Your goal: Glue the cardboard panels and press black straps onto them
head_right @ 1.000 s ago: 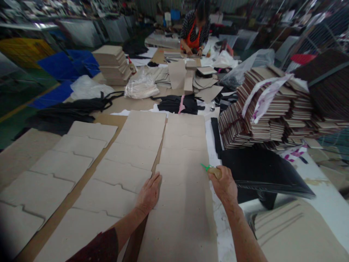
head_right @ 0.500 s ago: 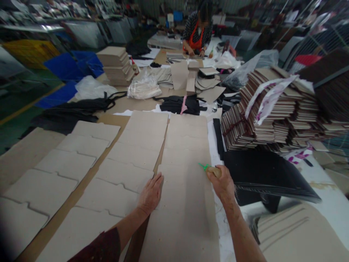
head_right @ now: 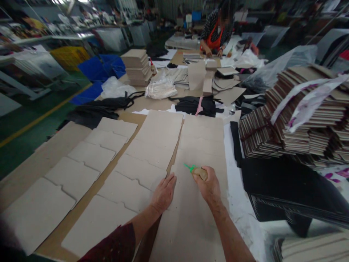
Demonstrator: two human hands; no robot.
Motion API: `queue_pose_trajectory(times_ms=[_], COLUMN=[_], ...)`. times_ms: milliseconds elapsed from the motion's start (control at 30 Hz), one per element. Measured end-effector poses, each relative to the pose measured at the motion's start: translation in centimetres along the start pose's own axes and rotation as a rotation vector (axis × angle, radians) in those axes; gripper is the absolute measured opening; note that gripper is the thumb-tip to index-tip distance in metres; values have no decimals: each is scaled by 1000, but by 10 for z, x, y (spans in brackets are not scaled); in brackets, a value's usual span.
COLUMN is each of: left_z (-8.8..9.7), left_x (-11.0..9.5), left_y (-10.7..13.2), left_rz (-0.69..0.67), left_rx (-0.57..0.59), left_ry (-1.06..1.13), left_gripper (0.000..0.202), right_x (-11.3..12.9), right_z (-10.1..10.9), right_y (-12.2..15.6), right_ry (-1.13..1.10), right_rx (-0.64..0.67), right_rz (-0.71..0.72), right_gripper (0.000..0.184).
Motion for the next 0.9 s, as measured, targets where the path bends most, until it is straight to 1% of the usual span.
queue_pose_trajectory(times_ms=[133, 267, 500, 700, 800, 900], left_z=[2, 5, 5, 7, 8, 8], left_x=[-1, -1, -1, -2, -2, -2], left_y=[0, 1, 0, 1, 1, 1], left_rz=[-5, 11, 3, -10, -23, -23], left_rx=[12, 16, 28, 2, -4, -4], left_ry=[0, 19, 18, 27, 36, 58], left_gripper=[49, 48, 46, 47, 47, 49], right_x=[2, 5, 7, 2, 2, 4], right_z=[-6, -4, 9, 16, 12, 2], right_y=[-8, -12, -12, -13, -16, -20], right_ry=[129, 233, 321, 262, 207, 114], right_rx=[10, 5, 32, 87, 104, 83], right_rz=[75, 137, 106, 35, 29, 28], right_gripper=[47, 41, 38, 43, 45, 45])
Point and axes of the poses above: each hand's wrist, its own y-axis away from the middle knuckle, its own z-axis out of the back of the hand, x = y × z, the point moved 1 cm from there along -y, towards the middle knuckle, and after that the axes turned 13 degrees about x, right-handed, at the moved point
